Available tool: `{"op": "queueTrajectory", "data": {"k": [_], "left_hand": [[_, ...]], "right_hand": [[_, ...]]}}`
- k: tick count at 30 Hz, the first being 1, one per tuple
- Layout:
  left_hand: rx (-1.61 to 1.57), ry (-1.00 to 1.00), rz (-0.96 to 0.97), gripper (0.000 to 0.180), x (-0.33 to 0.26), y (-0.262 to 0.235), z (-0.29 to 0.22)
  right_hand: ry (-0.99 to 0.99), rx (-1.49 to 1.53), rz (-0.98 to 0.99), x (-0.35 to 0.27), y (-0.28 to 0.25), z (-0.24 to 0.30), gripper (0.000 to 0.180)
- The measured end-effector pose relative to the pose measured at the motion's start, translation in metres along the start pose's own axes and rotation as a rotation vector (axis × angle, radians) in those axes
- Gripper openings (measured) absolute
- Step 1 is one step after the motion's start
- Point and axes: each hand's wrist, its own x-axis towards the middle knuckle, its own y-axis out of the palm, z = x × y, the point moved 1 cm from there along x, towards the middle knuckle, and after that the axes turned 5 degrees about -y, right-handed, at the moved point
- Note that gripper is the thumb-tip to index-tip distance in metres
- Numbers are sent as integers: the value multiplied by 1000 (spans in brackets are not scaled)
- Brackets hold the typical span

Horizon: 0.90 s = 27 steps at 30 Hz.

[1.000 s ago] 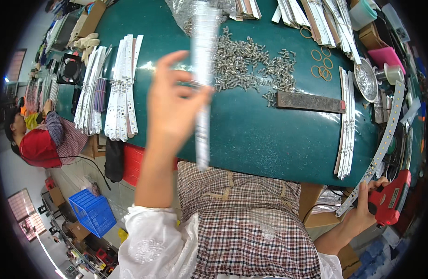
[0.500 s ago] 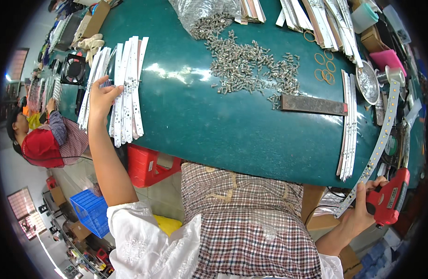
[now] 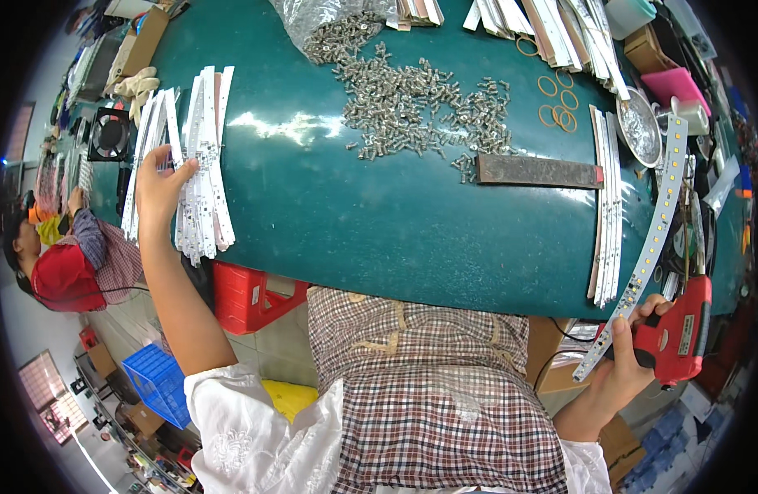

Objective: The person aligns LED strips and solders their connection points using a soldering iron, sets finished strips aside, gathers bundles of strips, and tapes them together by hand.

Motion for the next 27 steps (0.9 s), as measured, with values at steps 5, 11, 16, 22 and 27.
{"op": "queueTrajectory", "data": {"k": [5,11,16,22,27], "left_hand": [[260,340,-274,40,-43,24,-74],[-165,434,252,13,-102,108,-146],[-67,455,220,12,-103,128,-149],[37,479,251,12,-100,127,-148],[-82,391,170,13,-104,124,-152]], "right_hand": [[20,-9,-94,0,14,3,63],[72,23,31,-6,17,2,68],[118,72,32,-12,17,1,70],[120,45,47,-9,22,1,66],[116,53,53,-9,28,0,62]]}}
